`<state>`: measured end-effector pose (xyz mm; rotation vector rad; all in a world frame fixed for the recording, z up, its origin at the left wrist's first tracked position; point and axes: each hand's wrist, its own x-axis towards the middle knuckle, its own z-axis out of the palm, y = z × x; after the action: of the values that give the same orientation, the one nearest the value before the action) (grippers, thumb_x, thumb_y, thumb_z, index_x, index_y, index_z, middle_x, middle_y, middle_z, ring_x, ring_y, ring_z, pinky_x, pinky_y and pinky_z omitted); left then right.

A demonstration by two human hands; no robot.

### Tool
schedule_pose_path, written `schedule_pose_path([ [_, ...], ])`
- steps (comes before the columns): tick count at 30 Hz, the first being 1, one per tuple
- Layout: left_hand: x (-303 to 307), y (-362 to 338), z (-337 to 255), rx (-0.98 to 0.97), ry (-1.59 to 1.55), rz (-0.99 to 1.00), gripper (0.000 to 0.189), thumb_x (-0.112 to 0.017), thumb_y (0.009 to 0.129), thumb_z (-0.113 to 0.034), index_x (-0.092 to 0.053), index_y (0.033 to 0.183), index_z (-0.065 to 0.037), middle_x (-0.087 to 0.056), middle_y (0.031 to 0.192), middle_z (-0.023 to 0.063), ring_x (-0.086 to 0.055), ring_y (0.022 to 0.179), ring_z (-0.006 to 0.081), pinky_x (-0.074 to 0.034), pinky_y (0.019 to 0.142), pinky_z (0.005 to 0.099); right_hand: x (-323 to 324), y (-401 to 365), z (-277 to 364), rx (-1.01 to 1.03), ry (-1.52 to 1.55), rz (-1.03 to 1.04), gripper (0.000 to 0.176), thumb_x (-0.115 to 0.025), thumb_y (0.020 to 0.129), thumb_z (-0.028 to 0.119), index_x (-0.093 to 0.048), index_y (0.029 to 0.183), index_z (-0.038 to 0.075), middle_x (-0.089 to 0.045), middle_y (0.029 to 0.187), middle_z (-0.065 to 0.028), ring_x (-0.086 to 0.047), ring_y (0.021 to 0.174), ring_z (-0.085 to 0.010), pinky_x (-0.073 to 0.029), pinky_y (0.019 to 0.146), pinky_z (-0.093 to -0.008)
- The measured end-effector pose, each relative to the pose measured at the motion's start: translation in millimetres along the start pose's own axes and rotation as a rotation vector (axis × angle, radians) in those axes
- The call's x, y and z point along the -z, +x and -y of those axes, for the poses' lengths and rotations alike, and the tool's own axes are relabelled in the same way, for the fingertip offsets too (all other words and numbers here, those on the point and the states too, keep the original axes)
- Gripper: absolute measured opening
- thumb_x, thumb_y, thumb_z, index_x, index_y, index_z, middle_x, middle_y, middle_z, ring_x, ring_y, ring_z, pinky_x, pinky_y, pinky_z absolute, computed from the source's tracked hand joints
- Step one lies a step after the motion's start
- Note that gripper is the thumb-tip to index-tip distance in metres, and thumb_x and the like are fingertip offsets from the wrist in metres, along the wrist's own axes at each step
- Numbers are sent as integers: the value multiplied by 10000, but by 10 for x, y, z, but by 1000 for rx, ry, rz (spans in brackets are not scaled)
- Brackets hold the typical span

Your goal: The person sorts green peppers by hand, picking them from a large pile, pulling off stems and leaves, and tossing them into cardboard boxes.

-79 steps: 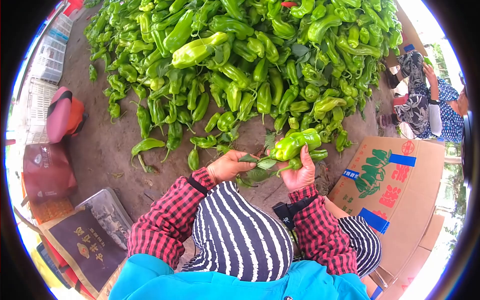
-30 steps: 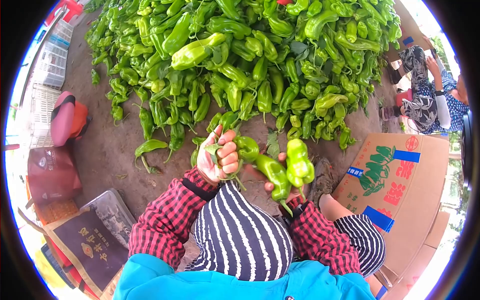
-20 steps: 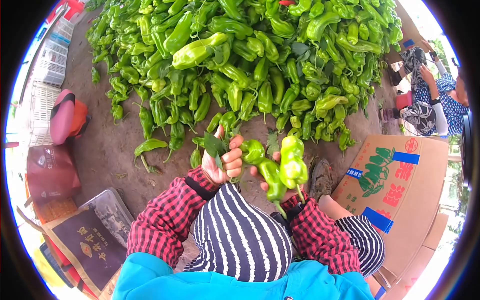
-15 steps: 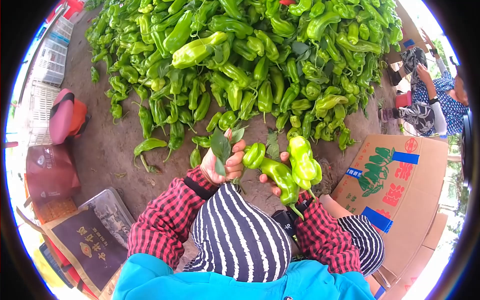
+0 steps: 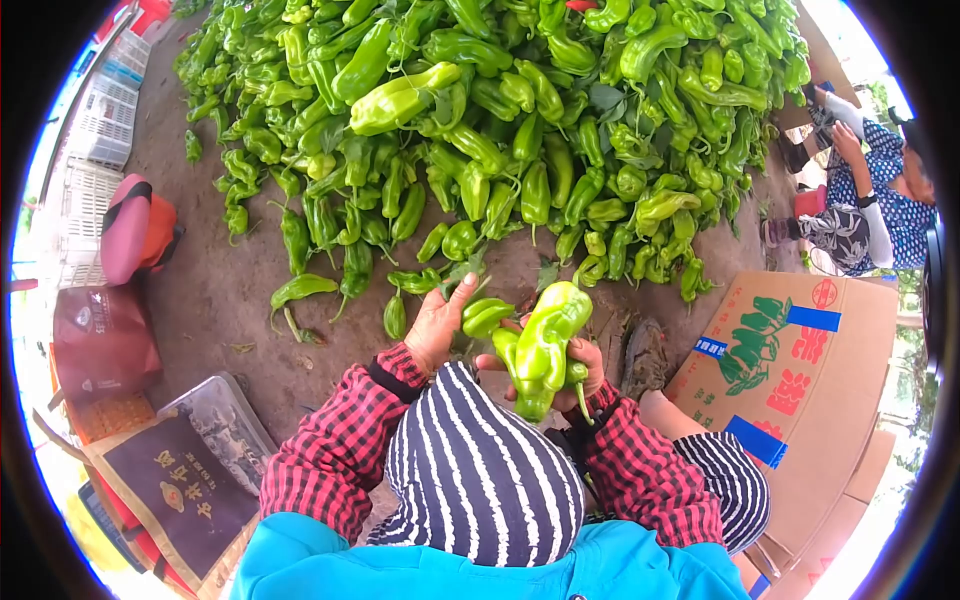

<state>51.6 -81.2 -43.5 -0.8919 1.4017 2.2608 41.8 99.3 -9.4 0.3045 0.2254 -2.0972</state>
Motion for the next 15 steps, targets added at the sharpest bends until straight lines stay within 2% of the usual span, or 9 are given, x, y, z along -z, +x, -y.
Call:
schedule_pose_path([
  [2, 39, 181, 149, -97, -83, 86, 382, -576, 846, -341, -511, 1024, -9, -569, 924, 43, -524, 792, 96, -446, 687, 252, 55, 42, -18, 20, 12, -27, 643, -647, 729, 313, -390, 1239, 17, -402, 1263, -187, -353, 1169, -464, -472, 804, -516],
  [4, 45, 216, 163, -157, 42, 59, 385, -589, 837, -347, -525, 1007, -8, -566, 856, 14, -497, 743, 82, -434, 663, 241, 215, 17, -36, 40, 36, -51, 622, -637, 729, 332, -410, 1225, 32, -406, 1258, -194, -363, 1159, -466, -471, 796, -526],
  [6, -5, 162, 34, -251, 147, 39, 364, -596, 832, -344, -545, 971, -11, -568, 792, -2, -504, 689, 85, -438, 632, 241, 363, -26, -3, 47, 138, 64, 600, -619, 735, 351, -423, 1213, 46, -397, 1261, -209, -363, 1155, -473, -472, 792, -537],
  [7, -19, 108, -100, -55, 117, 6, 343, -609, 825, -336, -558, 934, -15, -570, 765, -4, -509, 645, 86, -443, 602, 247, 328, 0, 9, 31, 173, 73, 562, -606, 742, 354, -447, 1191, 56, -388, 1263, -223, -335, 1165, -491, -470, 785, -551],
  [8, -14, 114, -71, -54, 117, 5, 343, -609, 825, -336, -558, 934, -15, -570, 765, -4, -509, 645, 86, -443, 602, 247, 288, 14, 5, 30, 173, 73, 562, -606, 742, 354, -447, 1191, 56, -388, 1263, -223, -335, 1165, -491, -470, 785, -551],
  [10, -38, 143, 7, -26, -144, -10, 331, -611, 825, -325, -566, 942, -18, -570, 773, -3, -509, 630, 82, -441, 585, 251, 173, 52, -17, 47, 146, 76, 567, -615, 737, 344, -449, 1194, 52, -376, 1270, -227, -302, 1178, -505, -469, 788, -553],
  [12, -88, 164, 25, -14, -208, -50, 306, -605, 832, -311, -572, 944, -29, -566, 782, -13, -503, 658, 74, -437, 595, 245, 201, 109, -34, 21, 142, 93, 588, -624, 734, 313, -430, 1212, 31, -448, 1209, -219, -278, 1188, -512, -473, 793, -548],
  [14, -76, 226, 92, -231, -28, -57, 280, -593, 841, -305, -575, 933, -41, -560, 789, -18, -495, 685, 66, -434, 607, 236, 224, 153, -46, 9, 148, 28, 592, -626, 730, 307, -432, 1206, 14, -485, 1170, -213, -287, 1183, -513, -484, 779, -532],
  [15, -46, 236, 109, -227, 25, -40, 269, -581, 849, -304, -573, 915, -43, -556, 796, -24, -485, 703, 56, -428, 608, 228, 238, 154, -55, 6, 148, 29, 592, -626, 730, 307, -432, 1206, 14, -485, 1170, -213, -287, 1183, -513, -484, 779, -532],
])
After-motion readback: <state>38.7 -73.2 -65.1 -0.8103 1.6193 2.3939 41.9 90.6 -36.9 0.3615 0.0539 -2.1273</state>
